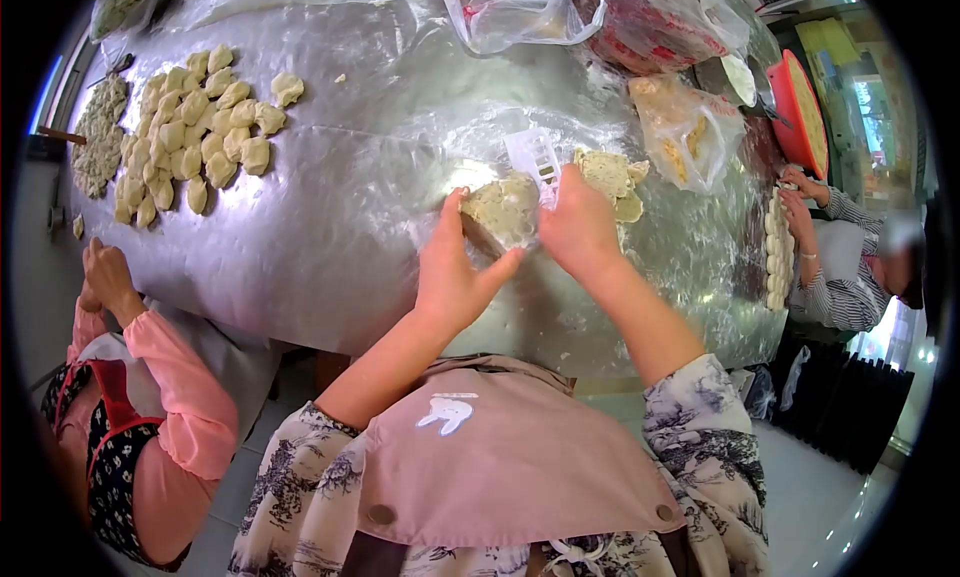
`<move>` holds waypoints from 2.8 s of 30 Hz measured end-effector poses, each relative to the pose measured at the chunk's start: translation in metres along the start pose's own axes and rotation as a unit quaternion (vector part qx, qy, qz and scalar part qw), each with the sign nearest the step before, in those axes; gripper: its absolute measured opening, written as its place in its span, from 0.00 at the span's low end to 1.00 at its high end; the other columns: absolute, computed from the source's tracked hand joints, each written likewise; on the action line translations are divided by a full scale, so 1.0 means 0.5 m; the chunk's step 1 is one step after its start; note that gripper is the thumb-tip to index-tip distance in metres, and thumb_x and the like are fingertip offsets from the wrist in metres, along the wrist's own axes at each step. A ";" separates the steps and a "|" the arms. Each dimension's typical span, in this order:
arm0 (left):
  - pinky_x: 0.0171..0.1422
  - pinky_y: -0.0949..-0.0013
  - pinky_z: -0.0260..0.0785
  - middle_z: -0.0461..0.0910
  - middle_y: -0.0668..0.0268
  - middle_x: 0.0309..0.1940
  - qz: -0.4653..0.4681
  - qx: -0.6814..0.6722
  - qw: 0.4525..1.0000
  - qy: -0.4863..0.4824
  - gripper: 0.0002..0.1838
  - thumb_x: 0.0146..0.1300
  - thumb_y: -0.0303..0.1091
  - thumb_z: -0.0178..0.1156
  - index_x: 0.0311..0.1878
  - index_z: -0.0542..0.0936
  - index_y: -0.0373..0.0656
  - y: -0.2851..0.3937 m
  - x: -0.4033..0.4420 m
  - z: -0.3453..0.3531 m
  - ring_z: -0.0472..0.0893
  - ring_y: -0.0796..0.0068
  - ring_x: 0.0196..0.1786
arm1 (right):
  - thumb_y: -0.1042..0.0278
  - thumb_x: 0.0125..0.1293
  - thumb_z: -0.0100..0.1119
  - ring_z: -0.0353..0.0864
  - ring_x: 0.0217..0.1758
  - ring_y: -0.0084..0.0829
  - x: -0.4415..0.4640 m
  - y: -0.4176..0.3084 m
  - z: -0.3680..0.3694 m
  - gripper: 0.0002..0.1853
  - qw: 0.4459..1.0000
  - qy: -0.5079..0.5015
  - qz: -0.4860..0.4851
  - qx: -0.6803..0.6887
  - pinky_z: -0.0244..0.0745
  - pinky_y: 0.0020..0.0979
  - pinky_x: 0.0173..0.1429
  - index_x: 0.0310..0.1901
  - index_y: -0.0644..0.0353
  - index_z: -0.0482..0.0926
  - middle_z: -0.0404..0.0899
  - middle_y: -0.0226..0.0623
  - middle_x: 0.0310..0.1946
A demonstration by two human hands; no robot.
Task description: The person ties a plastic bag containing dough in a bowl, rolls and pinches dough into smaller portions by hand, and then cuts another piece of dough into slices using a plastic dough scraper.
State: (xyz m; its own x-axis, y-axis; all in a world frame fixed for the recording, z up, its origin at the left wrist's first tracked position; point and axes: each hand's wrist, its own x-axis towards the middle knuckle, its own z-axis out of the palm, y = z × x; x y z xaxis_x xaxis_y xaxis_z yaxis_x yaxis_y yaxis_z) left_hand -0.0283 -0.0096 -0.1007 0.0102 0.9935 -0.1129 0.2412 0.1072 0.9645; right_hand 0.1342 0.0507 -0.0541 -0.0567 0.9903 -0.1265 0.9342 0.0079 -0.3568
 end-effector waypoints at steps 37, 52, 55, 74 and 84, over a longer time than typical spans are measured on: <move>0.76 0.55 0.63 0.68 0.48 0.66 -0.054 -0.081 0.995 -0.022 0.48 0.55 0.31 0.75 0.73 0.55 0.34 0.005 -0.001 0.000 0.72 0.60 0.68 | 0.76 0.56 0.60 0.82 0.32 0.58 -0.008 -0.034 -0.057 0.11 0.997 0.021 -0.074 -0.022 0.76 0.52 0.38 0.38 0.68 0.69 0.79 0.57 0.26; 0.64 0.58 0.69 0.75 0.49 0.57 -0.025 -0.058 0.998 0.002 0.48 0.53 0.34 0.75 0.72 0.57 0.34 0.000 -0.004 0.005 0.77 0.56 0.59 | 0.74 0.56 0.62 0.82 0.32 0.58 0.016 -0.024 -0.012 0.13 0.997 0.031 -0.069 -0.007 0.77 0.50 0.38 0.39 0.68 0.69 0.80 0.56 0.25; 0.76 0.56 0.62 0.66 0.50 0.67 -0.048 -0.089 0.995 -0.012 0.48 0.55 0.29 0.75 0.73 0.55 0.33 0.008 -0.007 0.001 0.70 0.63 0.69 | 0.75 0.57 0.61 0.81 0.33 0.60 0.025 -0.018 0.004 0.12 0.997 0.036 -0.069 0.005 0.75 0.52 0.37 0.39 0.66 0.69 0.79 0.57 0.25; 0.79 0.51 0.56 0.62 0.45 0.69 -0.043 -0.098 0.994 -0.030 0.48 0.58 0.32 0.74 0.74 0.54 0.35 -0.003 -0.002 -0.009 0.61 0.54 0.75 | 0.71 0.60 0.60 0.82 0.35 0.57 -0.015 0.096 -0.001 0.11 0.986 0.123 0.020 0.114 0.75 0.50 0.40 0.42 0.64 0.72 0.82 0.55 0.30; 0.79 0.53 0.55 0.61 0.47 0.69 -0.035 -0.129 0.991 -0.017 0.48 0.56 0.31 0.75 0.74 0.54 0.33 -0.004 -0.002 0.000 0.61 0.55 0.75 | 0.71 0.62 0.64 0.81 0.33 0.57 -0.117 0.004 -0.136 0.10 0.987 0.102 -0.089 0.091 0.74 0.46 0.34 0.38 0.64 0.72 0.80 0.54 0.29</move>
State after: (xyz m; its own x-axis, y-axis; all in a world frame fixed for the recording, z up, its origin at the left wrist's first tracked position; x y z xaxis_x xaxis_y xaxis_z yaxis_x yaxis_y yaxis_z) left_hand -0.0289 -0.0107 -0.1024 0.0362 0.9819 -0.1861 -0.0144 0.1867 0.9823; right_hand 0.1636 0.0024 0.0157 -0.1260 0.9828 0.1351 0.8362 0.1785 -0.5185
